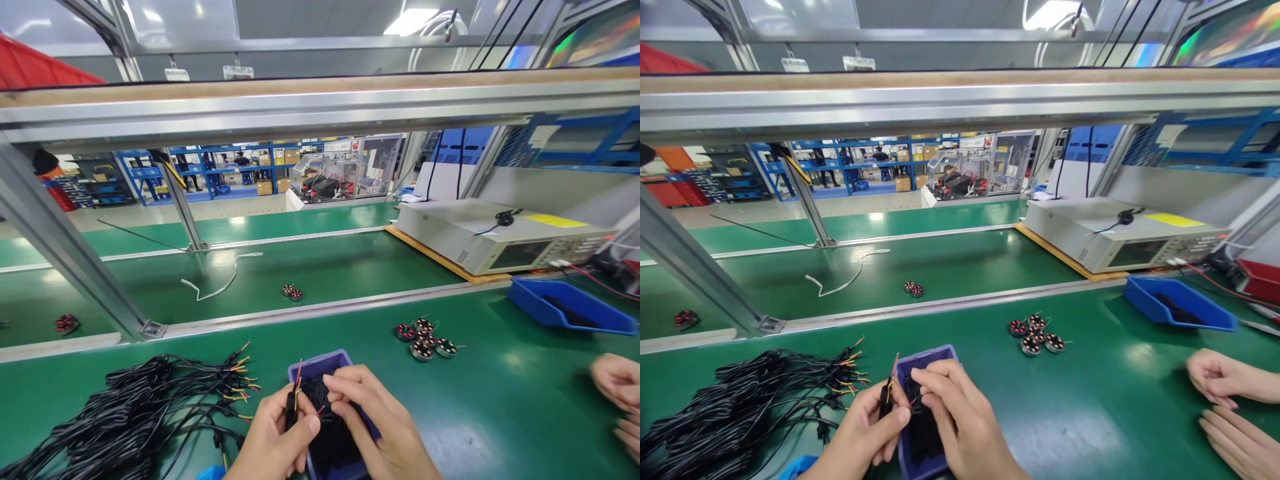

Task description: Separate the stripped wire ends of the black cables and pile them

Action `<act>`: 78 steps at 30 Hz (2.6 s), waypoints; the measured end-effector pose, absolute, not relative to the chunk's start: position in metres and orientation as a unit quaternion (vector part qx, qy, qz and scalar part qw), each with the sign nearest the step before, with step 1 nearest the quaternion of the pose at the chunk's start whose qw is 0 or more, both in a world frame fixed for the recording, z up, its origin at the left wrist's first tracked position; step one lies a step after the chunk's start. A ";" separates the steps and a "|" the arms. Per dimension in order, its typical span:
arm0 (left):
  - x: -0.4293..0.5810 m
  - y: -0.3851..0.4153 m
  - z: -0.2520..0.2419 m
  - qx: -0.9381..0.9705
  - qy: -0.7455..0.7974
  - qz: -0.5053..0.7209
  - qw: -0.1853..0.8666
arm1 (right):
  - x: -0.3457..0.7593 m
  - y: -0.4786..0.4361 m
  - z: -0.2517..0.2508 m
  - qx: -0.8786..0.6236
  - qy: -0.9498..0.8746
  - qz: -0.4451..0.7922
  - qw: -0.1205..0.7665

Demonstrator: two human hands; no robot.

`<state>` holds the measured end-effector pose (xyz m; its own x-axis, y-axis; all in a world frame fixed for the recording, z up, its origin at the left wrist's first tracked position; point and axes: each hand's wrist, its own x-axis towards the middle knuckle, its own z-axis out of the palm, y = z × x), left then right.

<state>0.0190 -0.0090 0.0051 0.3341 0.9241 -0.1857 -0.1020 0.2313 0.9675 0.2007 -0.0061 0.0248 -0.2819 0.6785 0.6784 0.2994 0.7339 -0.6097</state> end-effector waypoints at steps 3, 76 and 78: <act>0.019 -0.009 0.005 0.485 0.420 0.387 0.662 | 0.202 -0.005 0.025 -0.307 -0.784 0.187 0.506; 0.017 -0.004 0.015 0.373 0.368 0.443 0.728 | 0.176 0.003 -0.015 -0.472 -0.852 -0.032 0.225; 0.017 -0.005 0.015 0.387 0.368 0.428 0.729 | 0.182 0.001 -0.006 -0.475 -0.845 0.000 0.245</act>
